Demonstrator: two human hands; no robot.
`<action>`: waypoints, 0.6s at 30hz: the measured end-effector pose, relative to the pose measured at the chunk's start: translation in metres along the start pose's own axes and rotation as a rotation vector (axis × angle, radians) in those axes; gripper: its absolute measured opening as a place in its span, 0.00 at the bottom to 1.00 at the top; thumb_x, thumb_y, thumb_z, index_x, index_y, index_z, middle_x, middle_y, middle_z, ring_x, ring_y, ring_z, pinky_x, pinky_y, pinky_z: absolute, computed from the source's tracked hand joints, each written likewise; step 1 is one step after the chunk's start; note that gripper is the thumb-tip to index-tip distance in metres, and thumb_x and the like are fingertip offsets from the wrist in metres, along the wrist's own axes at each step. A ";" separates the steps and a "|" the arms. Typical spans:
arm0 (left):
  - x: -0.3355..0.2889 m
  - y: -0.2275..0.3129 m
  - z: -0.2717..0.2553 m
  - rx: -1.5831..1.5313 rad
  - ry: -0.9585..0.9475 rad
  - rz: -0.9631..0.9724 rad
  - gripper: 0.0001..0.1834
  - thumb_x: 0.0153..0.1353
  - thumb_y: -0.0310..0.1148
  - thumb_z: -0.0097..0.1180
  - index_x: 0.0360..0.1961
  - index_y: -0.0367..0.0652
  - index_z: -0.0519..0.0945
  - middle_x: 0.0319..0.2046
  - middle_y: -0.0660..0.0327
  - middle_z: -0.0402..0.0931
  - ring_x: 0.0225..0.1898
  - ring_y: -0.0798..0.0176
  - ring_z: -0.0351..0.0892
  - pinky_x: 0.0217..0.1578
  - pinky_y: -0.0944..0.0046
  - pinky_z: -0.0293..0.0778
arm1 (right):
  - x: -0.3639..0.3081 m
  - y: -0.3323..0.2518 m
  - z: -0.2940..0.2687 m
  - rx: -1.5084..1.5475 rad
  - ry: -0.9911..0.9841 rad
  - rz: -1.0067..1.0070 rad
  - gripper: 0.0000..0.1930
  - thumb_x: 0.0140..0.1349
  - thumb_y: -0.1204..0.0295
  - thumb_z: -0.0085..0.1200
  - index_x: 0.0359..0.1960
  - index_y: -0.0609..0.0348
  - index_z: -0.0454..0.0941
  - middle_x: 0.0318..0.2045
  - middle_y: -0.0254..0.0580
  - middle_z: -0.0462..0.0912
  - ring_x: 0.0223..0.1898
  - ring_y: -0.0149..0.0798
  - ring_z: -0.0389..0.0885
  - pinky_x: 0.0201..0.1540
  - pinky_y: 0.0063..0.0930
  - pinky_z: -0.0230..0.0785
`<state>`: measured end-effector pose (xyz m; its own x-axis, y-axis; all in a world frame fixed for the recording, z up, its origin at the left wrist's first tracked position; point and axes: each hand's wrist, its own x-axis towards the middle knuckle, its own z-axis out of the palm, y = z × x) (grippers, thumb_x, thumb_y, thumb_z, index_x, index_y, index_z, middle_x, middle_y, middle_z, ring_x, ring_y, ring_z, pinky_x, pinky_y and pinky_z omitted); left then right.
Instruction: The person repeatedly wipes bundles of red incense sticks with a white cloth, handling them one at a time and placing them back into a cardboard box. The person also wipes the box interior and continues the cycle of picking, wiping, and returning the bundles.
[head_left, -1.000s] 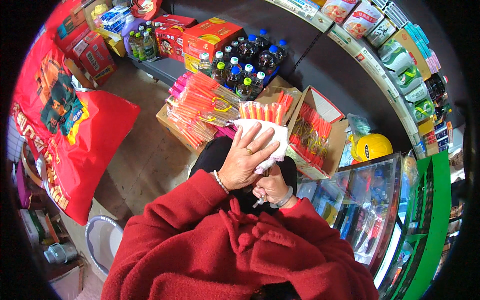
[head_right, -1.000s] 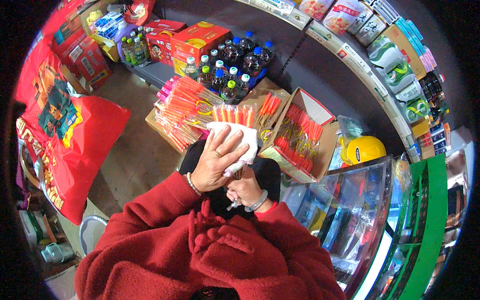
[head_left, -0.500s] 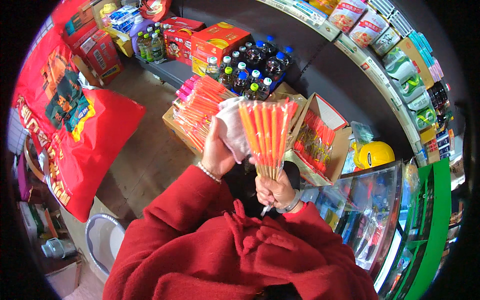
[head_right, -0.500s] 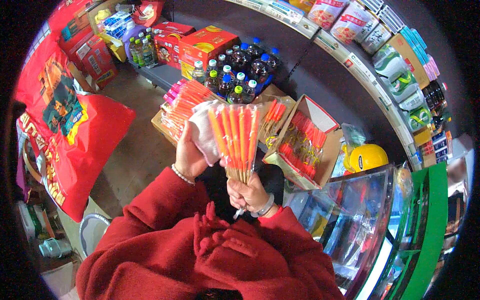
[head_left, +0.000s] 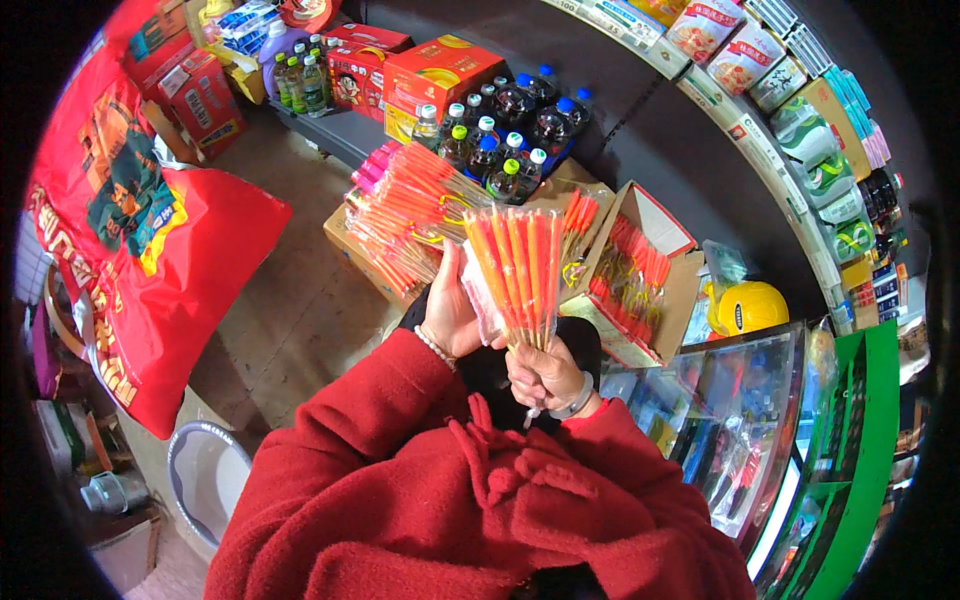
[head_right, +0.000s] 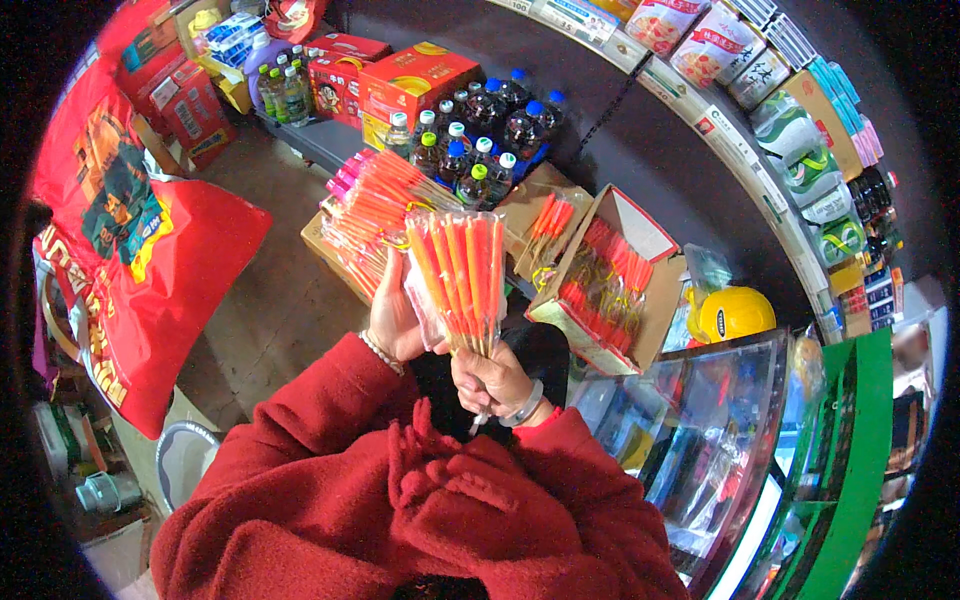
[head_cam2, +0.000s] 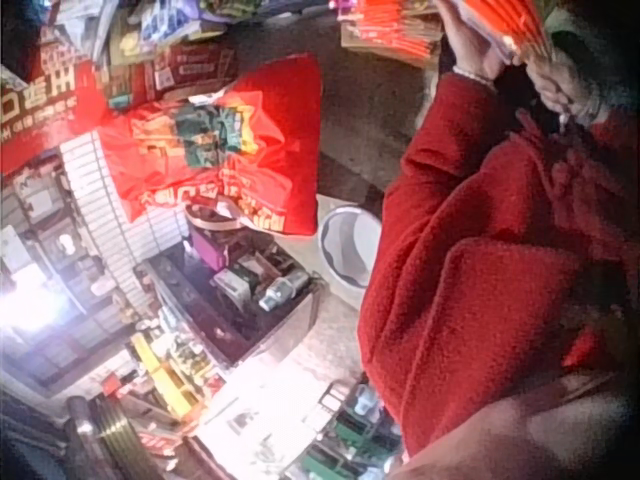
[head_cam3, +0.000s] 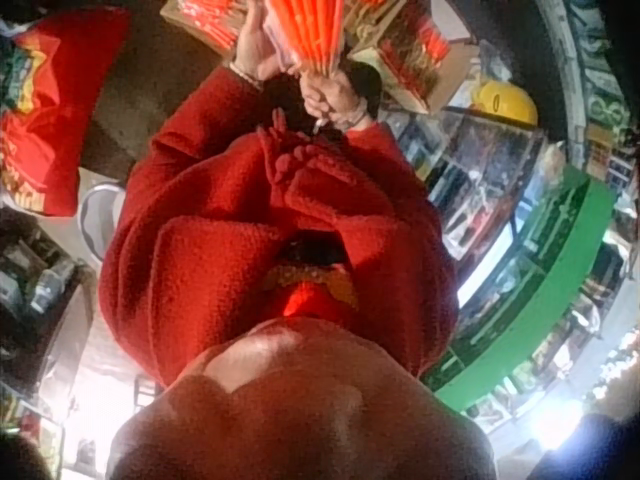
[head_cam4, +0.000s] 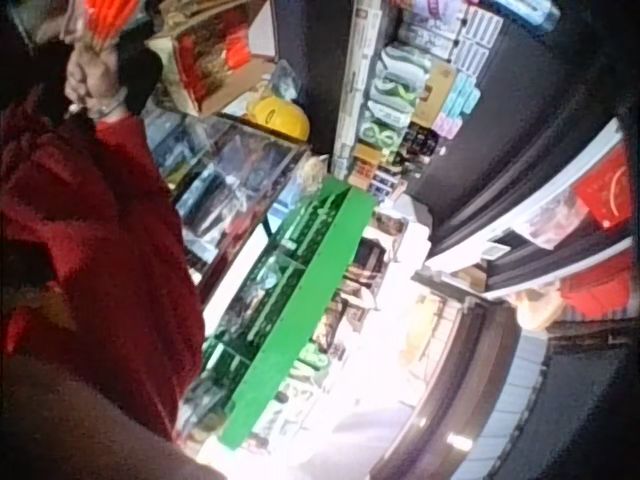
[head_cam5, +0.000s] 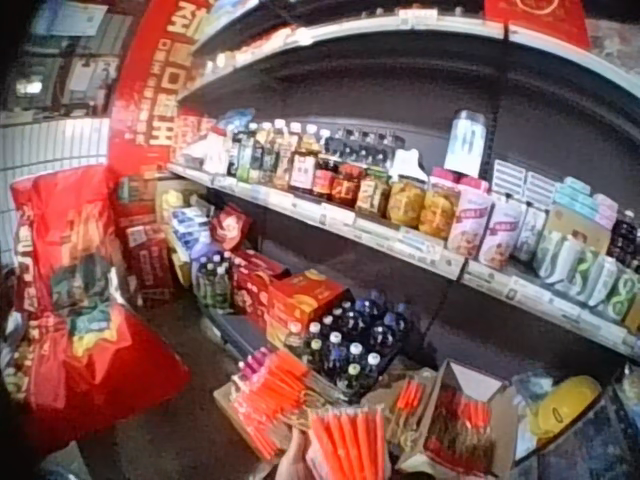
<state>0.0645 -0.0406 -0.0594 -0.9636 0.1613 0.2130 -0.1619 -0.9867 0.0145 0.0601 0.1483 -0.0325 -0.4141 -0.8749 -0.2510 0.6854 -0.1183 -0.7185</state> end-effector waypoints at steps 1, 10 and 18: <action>-0.001 -0.001 -0.003 -0.035 -0.045 -0.019 0.44 0.65 0.71 0.29 0.69 0.49 0.61 0.65 0.53 0.67 0.62 0.49 0.70 0.61 0.44 0.66 | -0.001 -0.002 0.000 -0.024 0.012 -0.007 0.19 0.71 0.60 0.51 0.53 0.61 0.71 0.17 0.28 0.65 0.10 0.21 0.60 0.13 0.19 0.58; 0.006 -0.010 0.015 0.188 0.199 0.170 0.44 0.65 0.70 0.31 0.70 0.45 0.60 0.66 0.54 0.65 0.65 0.49 0.67 0.65 0.44 0.63 | -0.003 -0.035 0.002 -0.501 0.606 -0.253 0.11 0.69 0.67 0.52 0.48 0.60 0.75 0.17 0.27 0.67 0.11 0.21 0.61 0.12 0.19 0.58; 0.001 -0.031 0.012 0.502 0.234 0.207 0.28 0.62 0.38 0.64 0.59 0.42 0.69 0.51 0.60 0.76 0.53 0.61 0.77 0.56 0.56 0.72 | 0.007 -0.014 -0.004 -1.919 0.830 -0.294 0.31 0.56 0.66 0.61 0.60 0.63 0.67 0.33 0.64 0.81 0.32 0.60 0.82 0.33 0.52 0.72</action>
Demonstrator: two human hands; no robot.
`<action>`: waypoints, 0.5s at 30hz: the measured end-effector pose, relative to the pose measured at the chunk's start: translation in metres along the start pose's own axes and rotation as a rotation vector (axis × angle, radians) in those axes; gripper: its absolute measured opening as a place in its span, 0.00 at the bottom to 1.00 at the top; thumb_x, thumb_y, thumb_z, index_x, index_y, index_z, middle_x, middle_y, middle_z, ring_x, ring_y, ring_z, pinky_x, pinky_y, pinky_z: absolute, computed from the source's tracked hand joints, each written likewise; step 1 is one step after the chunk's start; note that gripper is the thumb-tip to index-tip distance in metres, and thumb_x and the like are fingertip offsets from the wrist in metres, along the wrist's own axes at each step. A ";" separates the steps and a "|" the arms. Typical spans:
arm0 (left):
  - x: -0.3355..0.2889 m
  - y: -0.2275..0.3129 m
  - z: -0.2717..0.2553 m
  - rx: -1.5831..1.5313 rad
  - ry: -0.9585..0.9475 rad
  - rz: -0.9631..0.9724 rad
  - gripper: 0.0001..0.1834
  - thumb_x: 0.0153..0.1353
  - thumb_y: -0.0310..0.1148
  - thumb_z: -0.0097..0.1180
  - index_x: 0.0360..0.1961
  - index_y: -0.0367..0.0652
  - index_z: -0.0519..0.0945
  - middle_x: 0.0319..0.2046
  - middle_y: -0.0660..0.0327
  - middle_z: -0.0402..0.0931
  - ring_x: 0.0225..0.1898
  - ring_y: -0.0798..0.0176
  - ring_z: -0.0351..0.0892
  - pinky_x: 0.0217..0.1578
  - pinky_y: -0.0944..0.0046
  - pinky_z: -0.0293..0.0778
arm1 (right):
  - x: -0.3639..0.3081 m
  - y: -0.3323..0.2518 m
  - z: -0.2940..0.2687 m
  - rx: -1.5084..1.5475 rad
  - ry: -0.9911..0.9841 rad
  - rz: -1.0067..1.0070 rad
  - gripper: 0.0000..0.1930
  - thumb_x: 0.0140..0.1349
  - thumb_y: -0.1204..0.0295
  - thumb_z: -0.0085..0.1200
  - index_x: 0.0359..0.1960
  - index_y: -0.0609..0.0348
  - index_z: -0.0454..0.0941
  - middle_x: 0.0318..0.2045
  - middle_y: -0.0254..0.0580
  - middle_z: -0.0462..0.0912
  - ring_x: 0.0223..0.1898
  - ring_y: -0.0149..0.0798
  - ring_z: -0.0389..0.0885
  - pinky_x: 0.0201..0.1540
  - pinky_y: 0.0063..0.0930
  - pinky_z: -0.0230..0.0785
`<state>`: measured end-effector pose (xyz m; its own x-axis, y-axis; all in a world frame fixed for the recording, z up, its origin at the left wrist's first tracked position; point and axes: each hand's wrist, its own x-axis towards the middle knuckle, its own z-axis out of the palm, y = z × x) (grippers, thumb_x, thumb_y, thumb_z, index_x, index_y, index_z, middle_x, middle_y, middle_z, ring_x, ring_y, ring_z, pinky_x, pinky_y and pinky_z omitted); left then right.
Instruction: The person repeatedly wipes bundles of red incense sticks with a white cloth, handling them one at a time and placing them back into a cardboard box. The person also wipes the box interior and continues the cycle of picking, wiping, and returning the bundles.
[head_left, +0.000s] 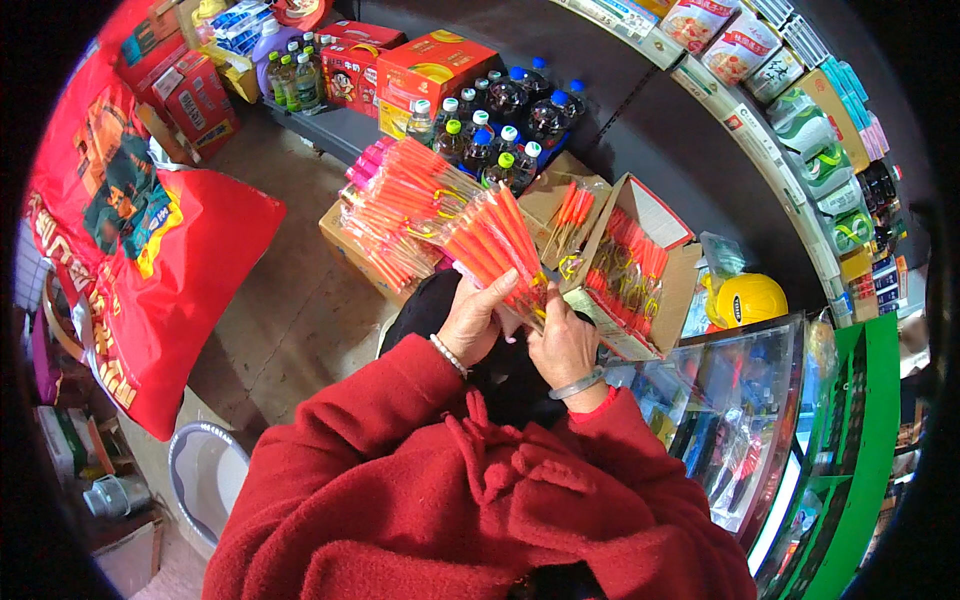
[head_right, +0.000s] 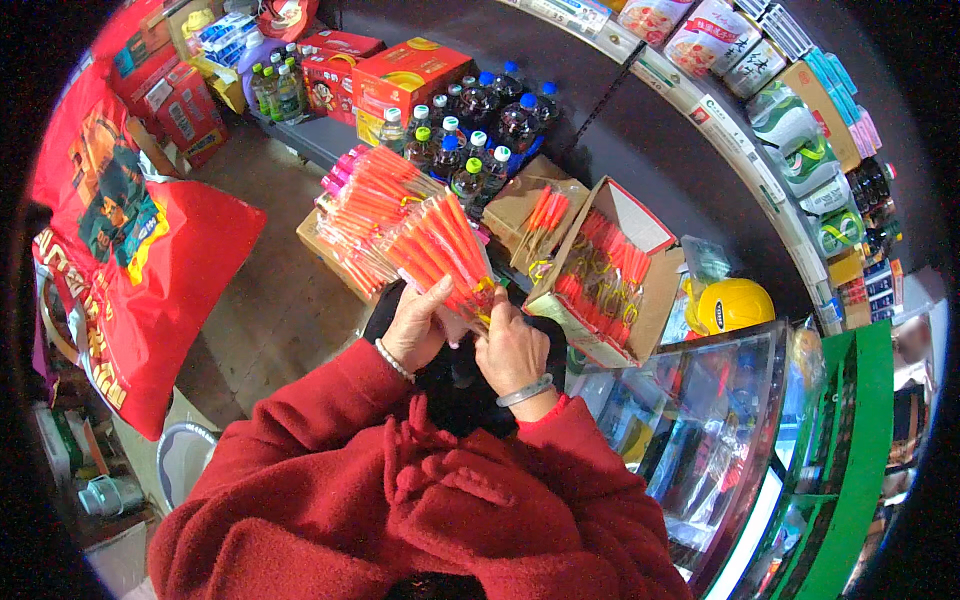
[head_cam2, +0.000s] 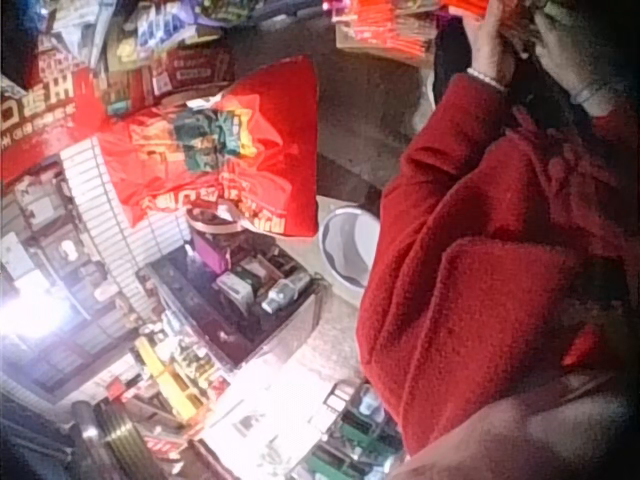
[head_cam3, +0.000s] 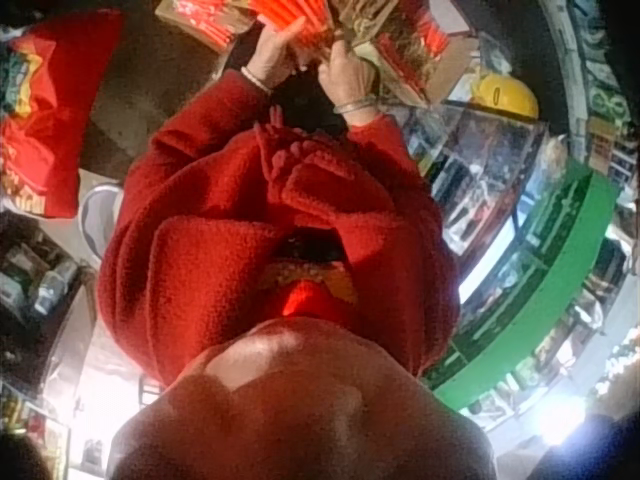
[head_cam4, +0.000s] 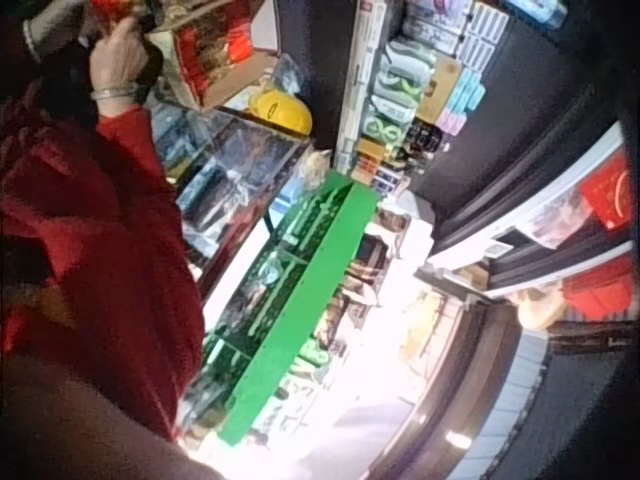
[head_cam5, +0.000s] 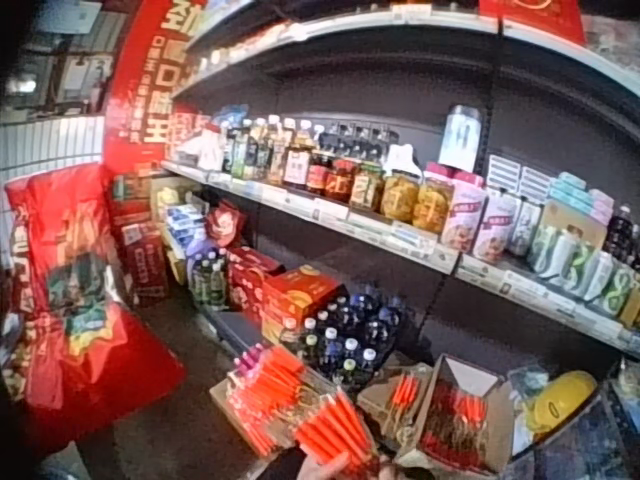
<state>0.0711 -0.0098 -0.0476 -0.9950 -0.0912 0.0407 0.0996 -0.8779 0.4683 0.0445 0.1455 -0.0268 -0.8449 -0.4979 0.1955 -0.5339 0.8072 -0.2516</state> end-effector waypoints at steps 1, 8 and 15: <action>0.001 -0.001 0.002 0.009 0.052 0.035 0.27 0.61 0.37 0.64 0.58 0.42 0.70 0.51 0.60 0.77 0.52 0.60 0.77 0.55 0.56 0.73 | 0.002 -0.008 -0.006 -0.027 -0.095 0.043 0.37 0.53 0.65 0.64 0.63 0.65 0.63 0.34 0.64 0.82 0.34 0.60 0.82 0.35 0.51 0.73; 0.006 0.011 -0.014 -0.052 0.126 0.015 0.27 0.60 0.32 0.64 0.60 0.41 0.70 0.51 0.58 0.78 0.51 0.60 0.79 0.56 0.54 0.73 | -0.004 0.007 0.004 1.199 -0.075 0.013 0.35 0.58 0.67 0.65 0.61 0.63 0.59 0.39 0.50 0.82 0.38 0.38 0.84 0.40 0.29 0.75; 0.009 0.012 -0.019 -0.079 0.044 -0.049 0.29 0.60 0.31 0.64 0.61 0.41 0.68 0.53 0.57 0.76 0.52 0.60 0.78 0.55 0.55 0.74 | -0.017 0.037 0.010 1.756 -0.894 0.268 0.31 0.65 0.54 0.57 0.61 0.62 0.64 0.43 0.54 0.82 0.39 0.45 0.87 0.33 0.33 0.82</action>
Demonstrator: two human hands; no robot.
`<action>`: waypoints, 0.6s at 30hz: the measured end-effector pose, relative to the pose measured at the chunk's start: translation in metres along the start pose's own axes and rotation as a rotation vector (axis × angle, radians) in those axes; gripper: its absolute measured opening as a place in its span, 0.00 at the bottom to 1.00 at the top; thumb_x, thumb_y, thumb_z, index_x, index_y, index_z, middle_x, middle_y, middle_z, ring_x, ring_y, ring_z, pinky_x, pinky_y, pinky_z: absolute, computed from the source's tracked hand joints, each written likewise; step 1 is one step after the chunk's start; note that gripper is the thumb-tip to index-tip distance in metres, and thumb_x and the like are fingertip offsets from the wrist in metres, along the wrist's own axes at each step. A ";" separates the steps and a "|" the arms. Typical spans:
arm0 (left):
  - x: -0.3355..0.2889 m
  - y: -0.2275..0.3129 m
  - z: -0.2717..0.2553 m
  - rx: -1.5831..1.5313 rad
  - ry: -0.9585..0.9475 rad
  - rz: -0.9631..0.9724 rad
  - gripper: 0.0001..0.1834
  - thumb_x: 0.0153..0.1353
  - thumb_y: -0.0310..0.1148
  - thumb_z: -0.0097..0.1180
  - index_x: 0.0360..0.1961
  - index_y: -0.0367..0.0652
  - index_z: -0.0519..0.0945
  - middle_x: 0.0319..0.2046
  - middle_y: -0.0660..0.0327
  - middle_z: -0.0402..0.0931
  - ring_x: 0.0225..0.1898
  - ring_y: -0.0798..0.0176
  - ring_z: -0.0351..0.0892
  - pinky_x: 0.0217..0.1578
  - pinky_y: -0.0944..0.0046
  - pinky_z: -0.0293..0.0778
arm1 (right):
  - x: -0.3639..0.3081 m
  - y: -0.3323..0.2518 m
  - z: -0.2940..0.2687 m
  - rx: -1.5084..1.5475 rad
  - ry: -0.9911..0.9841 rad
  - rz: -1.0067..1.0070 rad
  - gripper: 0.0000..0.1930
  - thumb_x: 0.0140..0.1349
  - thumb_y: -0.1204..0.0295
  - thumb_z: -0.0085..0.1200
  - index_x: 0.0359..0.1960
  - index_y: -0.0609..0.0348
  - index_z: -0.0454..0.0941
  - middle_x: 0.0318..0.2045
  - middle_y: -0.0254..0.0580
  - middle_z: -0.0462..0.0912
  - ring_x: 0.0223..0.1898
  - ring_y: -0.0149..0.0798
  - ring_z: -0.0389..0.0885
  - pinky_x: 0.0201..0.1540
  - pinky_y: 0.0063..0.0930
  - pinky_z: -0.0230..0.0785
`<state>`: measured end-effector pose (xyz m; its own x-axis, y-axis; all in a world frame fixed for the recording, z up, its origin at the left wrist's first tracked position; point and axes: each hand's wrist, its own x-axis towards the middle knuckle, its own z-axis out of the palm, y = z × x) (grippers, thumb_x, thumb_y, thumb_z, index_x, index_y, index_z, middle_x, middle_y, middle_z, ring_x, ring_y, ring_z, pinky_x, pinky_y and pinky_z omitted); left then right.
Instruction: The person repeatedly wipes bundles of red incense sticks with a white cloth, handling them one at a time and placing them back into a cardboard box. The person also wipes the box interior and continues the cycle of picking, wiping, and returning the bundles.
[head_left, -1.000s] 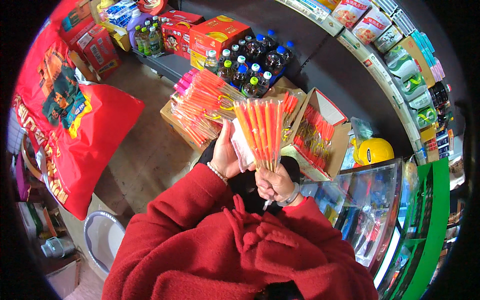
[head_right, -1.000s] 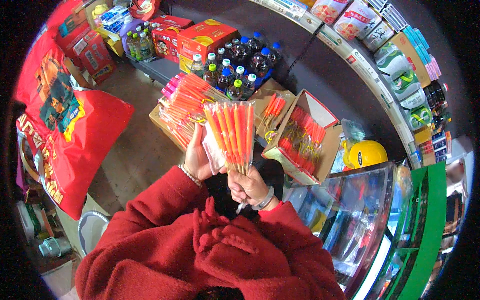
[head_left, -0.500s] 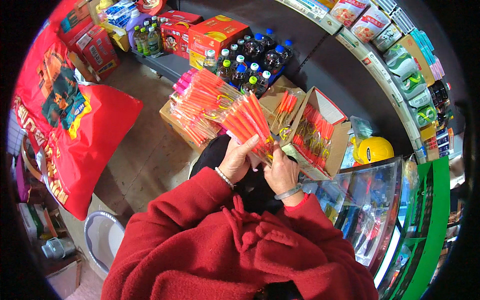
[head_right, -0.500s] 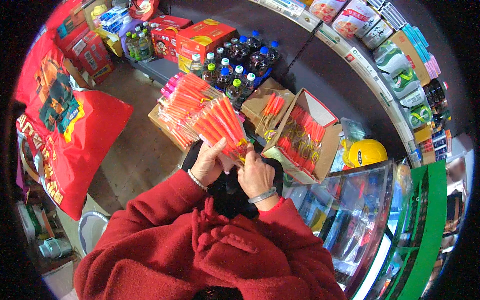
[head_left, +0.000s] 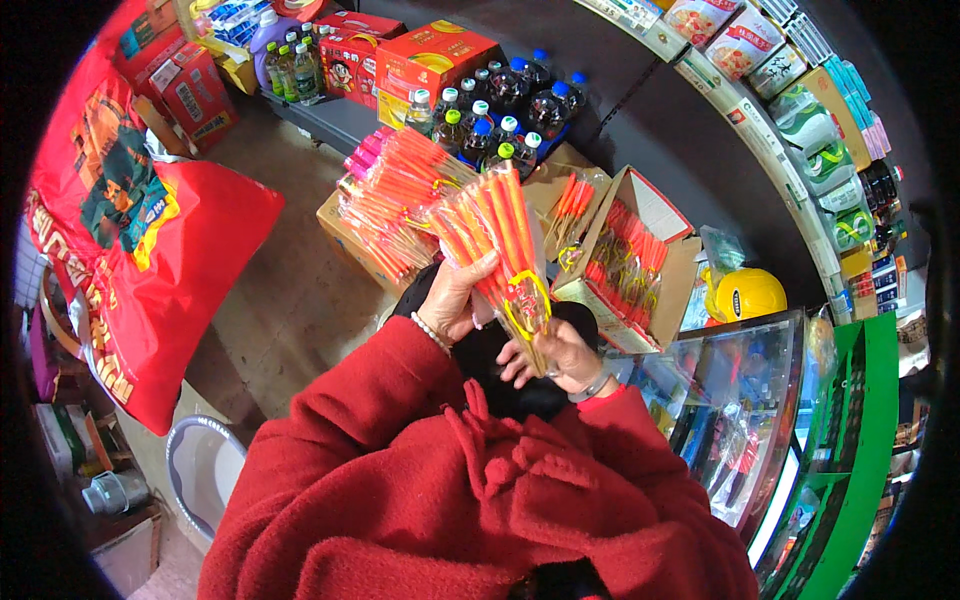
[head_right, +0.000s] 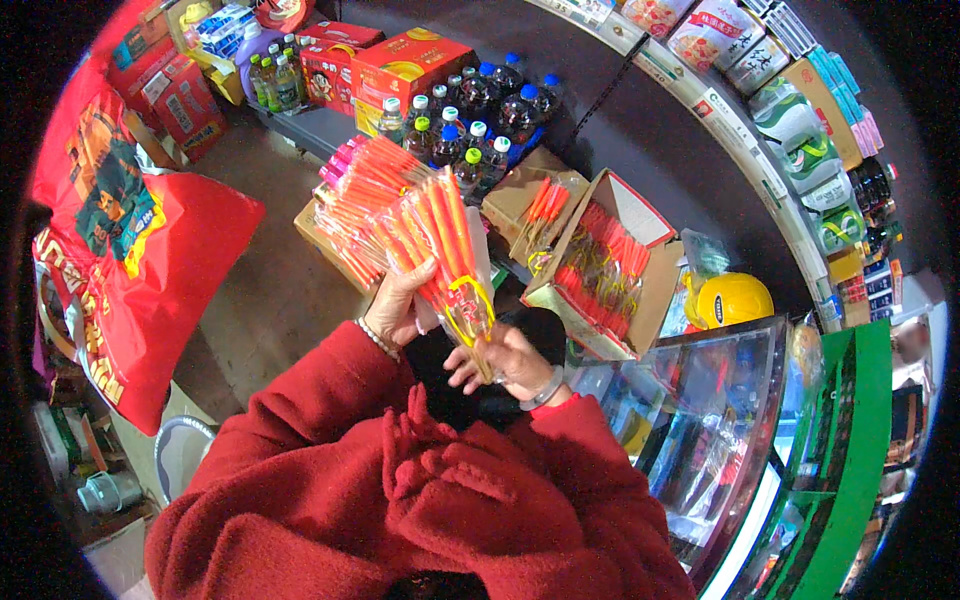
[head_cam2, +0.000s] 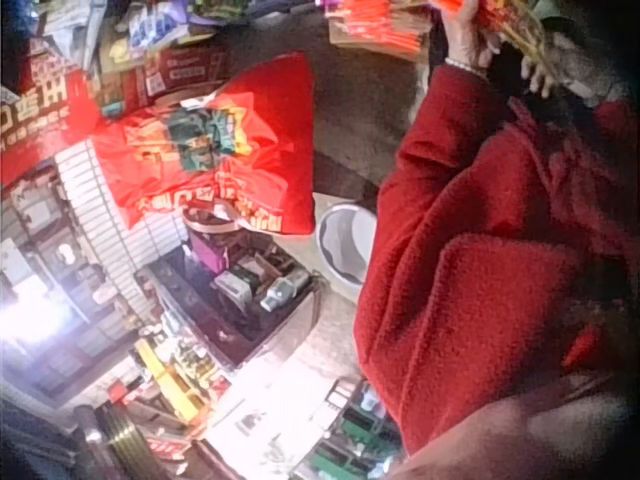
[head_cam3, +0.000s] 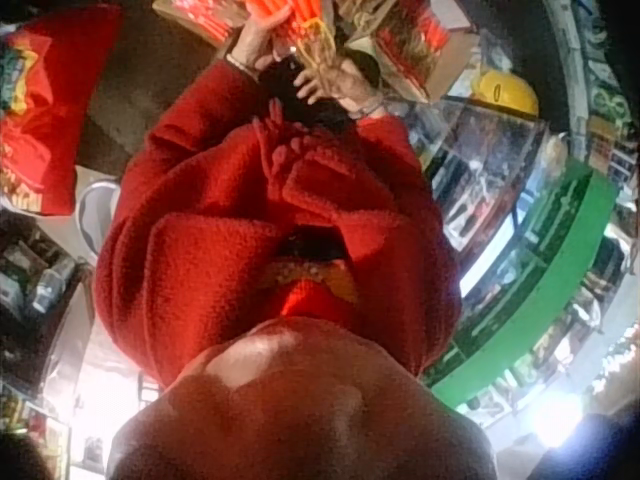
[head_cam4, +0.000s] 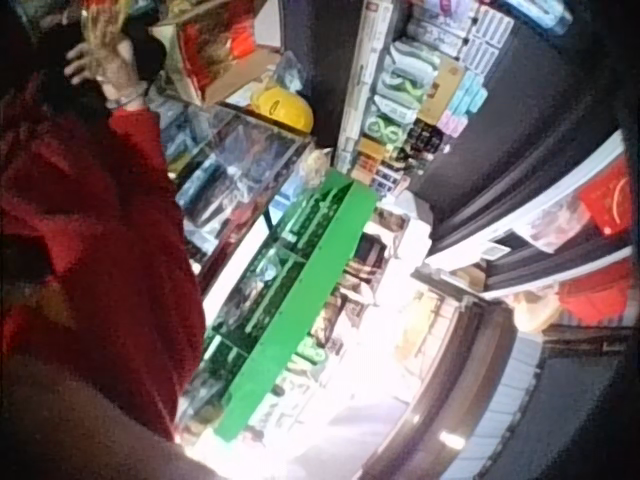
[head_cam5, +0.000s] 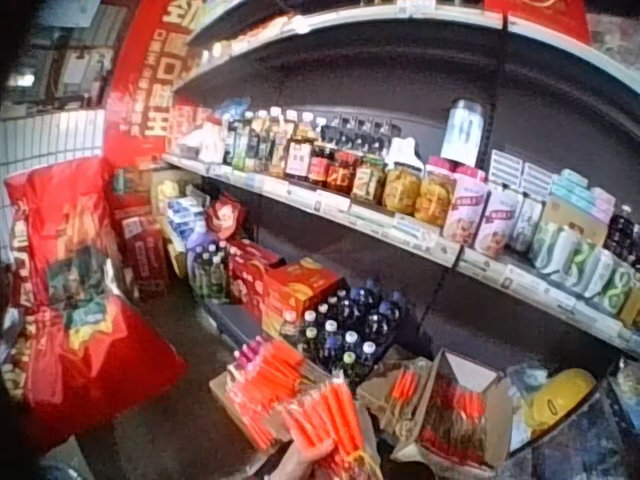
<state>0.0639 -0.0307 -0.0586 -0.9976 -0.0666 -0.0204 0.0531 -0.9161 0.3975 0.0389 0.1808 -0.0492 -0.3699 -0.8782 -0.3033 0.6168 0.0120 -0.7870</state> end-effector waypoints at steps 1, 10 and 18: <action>0.000 0.000 -0.001 0.018 0.004 -0.007 0.29 0.60 0.31 0.64 0.61 0.41 0.68 0.53 0.57 0.76 0.52 0.60 0.78 0.55 0.55 0.74 | 0.001 0.002 0.011 0.034 -0.013 0.020 0.29 0.68 0.56 0.54 0.62 0.61 0.64 0.40 0.52 0.83 0.33 0.42 0.86 0.30 0.30 0.80; 0.005 -0.006 -0.022 -0.124 0.169 0.036 0.32 0.65 0.49 0.56 0.65 0.45 0.65 0.59 0.55 0.72 0.59 0.51 0.73 0.60 0.44 0.69 | 0.003 0.001 0.012 0.087 0.179 -0.111 0.22 0.71 0.58 0.49 0.60 0.57 0.67 0.21 0.33 0.68 0.11 0.24 0.61 0.14 0.20 0.59; 0.014 0.007 0.000 0.808 0.174 0.618 0.20 0.69 0.28 0.49 0.60 0.33 0.71 0.60 0.52 0.72 0.61 0.57 0.71 0.62 0.62 0.63 | 0.008 0.011 0.017 -0.062 0.391 -0.177 0.13 0.71 0.61 0.51 0.47 0.55 0.68 0.21 0.34 0.70 0.11 0.25 0.63 0.13 0.20 0.57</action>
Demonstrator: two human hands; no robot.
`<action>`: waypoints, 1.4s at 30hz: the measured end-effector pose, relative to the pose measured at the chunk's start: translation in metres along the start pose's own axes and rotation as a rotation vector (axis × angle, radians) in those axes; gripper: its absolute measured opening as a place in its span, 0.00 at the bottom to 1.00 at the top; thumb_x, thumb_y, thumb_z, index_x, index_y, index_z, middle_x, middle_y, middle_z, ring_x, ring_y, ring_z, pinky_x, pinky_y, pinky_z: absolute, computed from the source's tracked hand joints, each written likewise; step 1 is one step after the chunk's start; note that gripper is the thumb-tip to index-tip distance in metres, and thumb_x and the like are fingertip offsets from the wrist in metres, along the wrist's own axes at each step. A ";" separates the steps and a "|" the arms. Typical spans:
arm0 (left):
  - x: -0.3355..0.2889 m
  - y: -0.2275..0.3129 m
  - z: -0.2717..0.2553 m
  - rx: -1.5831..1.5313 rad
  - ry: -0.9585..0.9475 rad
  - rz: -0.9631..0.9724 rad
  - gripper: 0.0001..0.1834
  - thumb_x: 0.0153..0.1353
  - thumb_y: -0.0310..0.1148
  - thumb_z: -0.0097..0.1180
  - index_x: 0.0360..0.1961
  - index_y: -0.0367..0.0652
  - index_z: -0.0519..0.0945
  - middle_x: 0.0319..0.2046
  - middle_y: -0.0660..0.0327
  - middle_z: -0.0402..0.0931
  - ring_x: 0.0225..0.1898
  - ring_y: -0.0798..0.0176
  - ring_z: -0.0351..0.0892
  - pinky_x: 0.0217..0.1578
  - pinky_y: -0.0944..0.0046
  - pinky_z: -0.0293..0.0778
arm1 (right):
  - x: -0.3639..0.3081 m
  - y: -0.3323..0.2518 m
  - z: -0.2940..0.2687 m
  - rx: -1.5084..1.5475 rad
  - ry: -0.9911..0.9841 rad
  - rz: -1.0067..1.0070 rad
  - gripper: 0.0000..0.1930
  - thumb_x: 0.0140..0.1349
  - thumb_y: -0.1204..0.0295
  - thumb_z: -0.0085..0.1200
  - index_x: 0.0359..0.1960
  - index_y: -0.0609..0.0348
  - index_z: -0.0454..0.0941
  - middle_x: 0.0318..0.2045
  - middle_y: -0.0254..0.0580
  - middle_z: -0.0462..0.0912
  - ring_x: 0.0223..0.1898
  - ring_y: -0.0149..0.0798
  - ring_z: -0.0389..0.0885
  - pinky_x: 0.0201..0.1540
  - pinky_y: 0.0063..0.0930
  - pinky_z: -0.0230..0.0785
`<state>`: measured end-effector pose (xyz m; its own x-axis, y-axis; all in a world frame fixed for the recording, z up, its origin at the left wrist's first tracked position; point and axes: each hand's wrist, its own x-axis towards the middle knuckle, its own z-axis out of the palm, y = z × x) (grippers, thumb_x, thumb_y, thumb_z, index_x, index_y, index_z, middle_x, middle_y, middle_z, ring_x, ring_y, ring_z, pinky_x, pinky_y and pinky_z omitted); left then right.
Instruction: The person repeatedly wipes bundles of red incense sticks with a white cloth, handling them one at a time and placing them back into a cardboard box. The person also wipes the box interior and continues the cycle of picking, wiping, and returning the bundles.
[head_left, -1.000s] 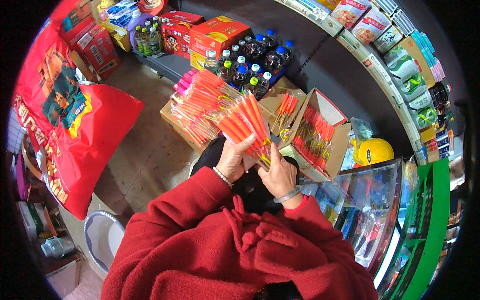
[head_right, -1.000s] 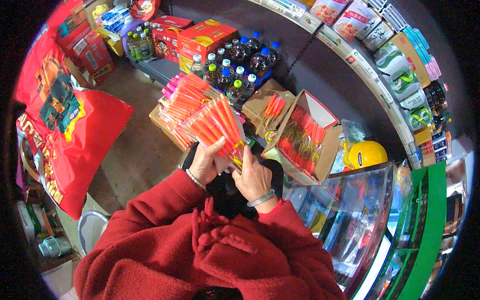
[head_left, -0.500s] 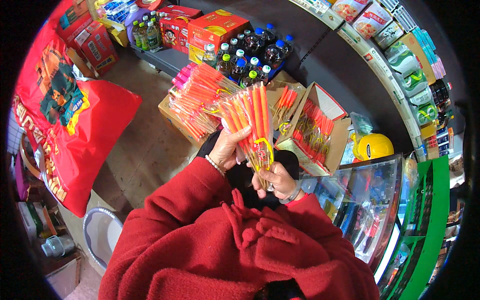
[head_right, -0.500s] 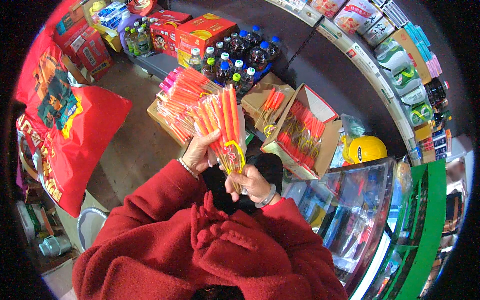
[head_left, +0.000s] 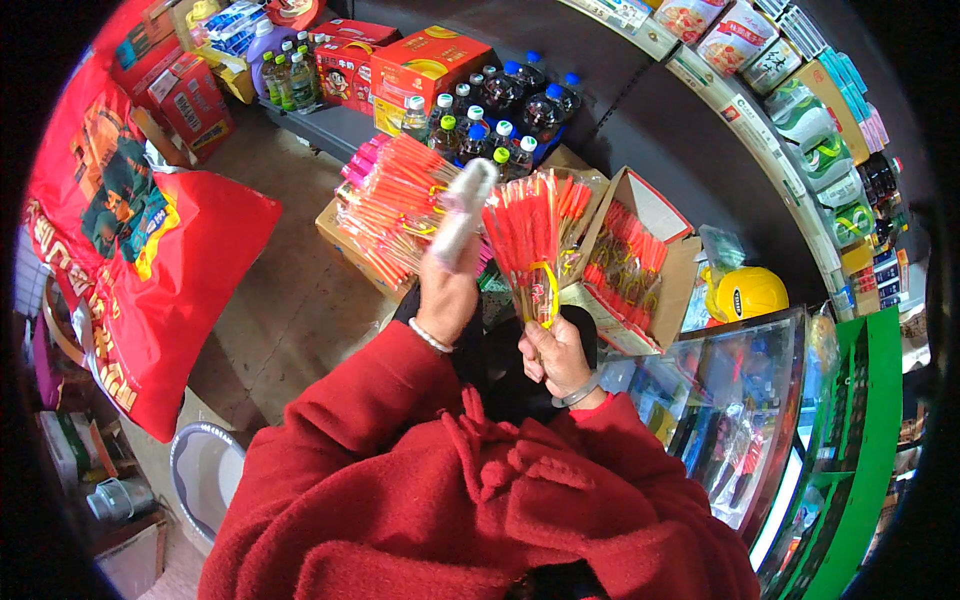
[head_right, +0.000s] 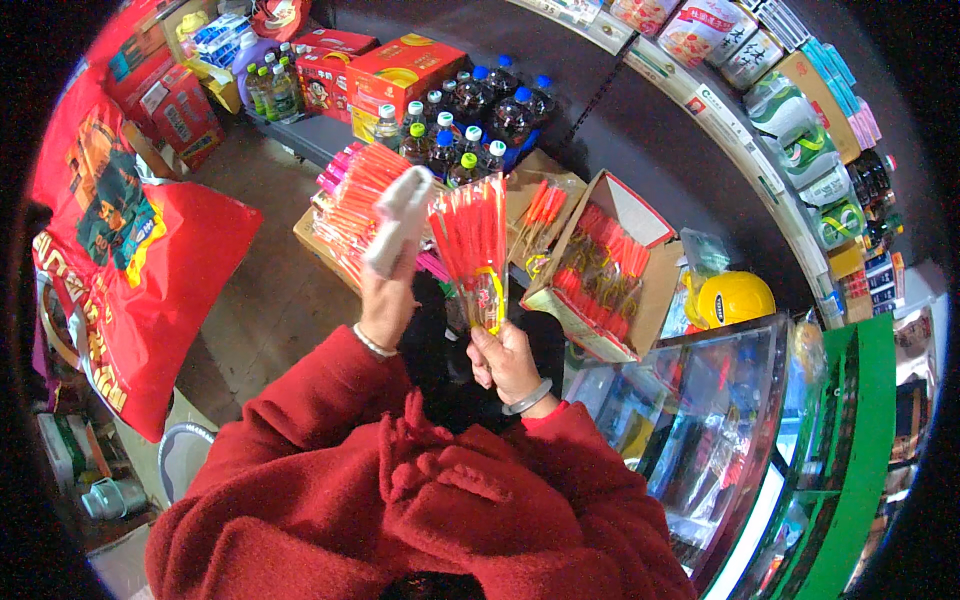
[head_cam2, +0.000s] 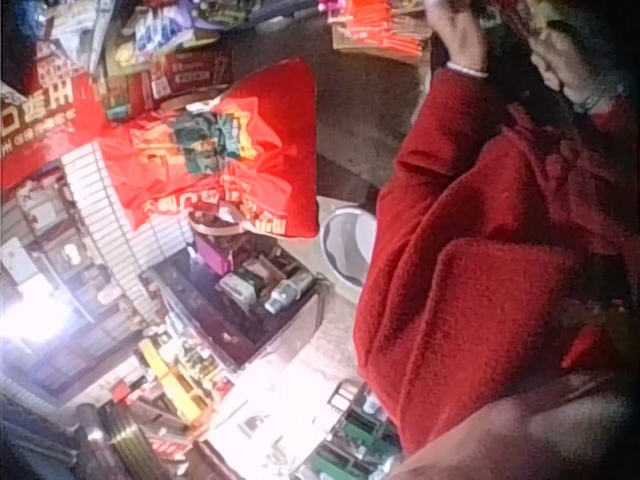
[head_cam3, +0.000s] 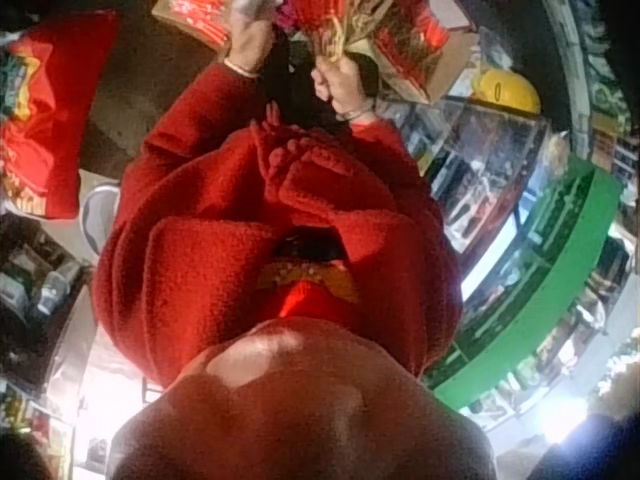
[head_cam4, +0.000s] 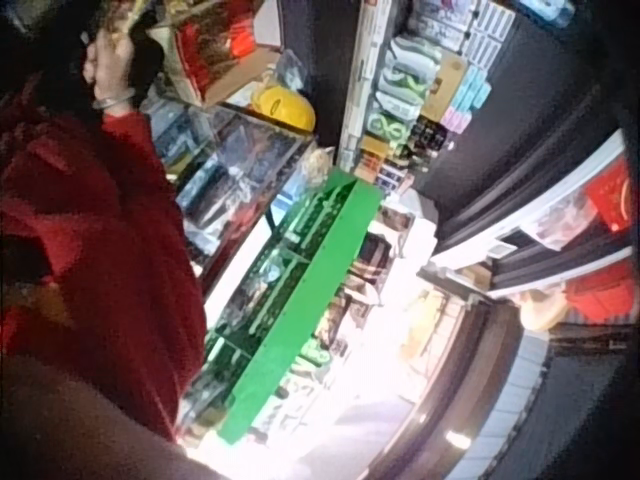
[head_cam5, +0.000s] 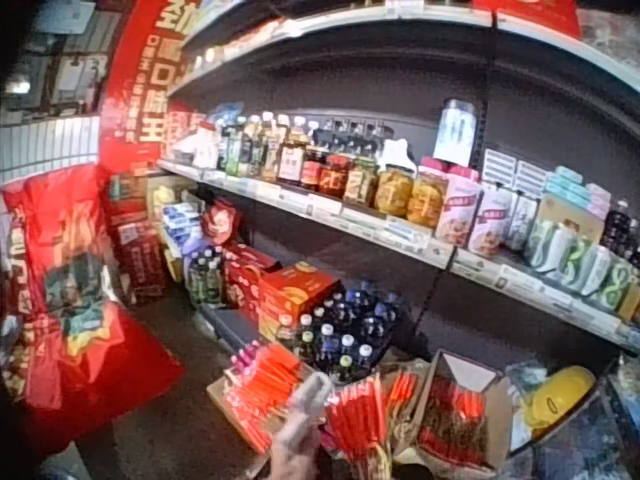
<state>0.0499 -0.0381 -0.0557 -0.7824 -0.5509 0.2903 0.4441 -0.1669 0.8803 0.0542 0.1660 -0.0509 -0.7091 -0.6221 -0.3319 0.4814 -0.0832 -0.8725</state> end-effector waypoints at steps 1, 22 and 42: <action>0.004 0.003 0.016 0.213 -0.068 0.310 0.21 0.66 0.24 0.50 0.61 0.43 0.73 0.64 0.53 0.68 0.67 0.48 0.62 0.65 0.52 0.58 | 0.002 0.007 -0.003 -0.017 0.000 -0.036 0.12 0.71 0.63 0.51 0.47 0.55 0.68 0.22 0.34 0.71 0.11 0.25 0.64 0.13 0.20 0.57; -0.035 0.022 0.006 0.367 -0.737 0.347 0.20 0.59 0.30 0.55 0.54 0.44 0.79 0.59 0.58 0.75 0.68 0.46 0.62 0.67 0.46 0.55 | -0.006 -0.030 0.012 0.014 0.179 -0.166 0.10 0.62 0.76 0.56 0.45 0.59 0.72 0.21 0.34 0.74 0.11 0.26 0.67 0.12 0.20 0.59; -0.022 0.019 0.022 -0.907 -0.150 -0.645 0.28 0.71 0.44 0.48 0.66 0.42 0.63 0.60 0.57 0.71 0.59 0.55 0.71 0.62 0.51 0.65 | 0.001 -0.003 0.002 0.141 -0.115 0.030 0.12 0.68 0.63 0.54 0.42 0.55 0.68 0.21 0.32 0.70 0.14 0.26 0.66 0.15 0.20 0.60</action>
<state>0.0657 -0.0108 -0.0373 -0.9983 -0.0526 -0.0249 0.0426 -0.9525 0.3016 0.0532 0.1638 -0.0482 -0.6341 -0.7098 -0.3068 0.5743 -0.1667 -0.8015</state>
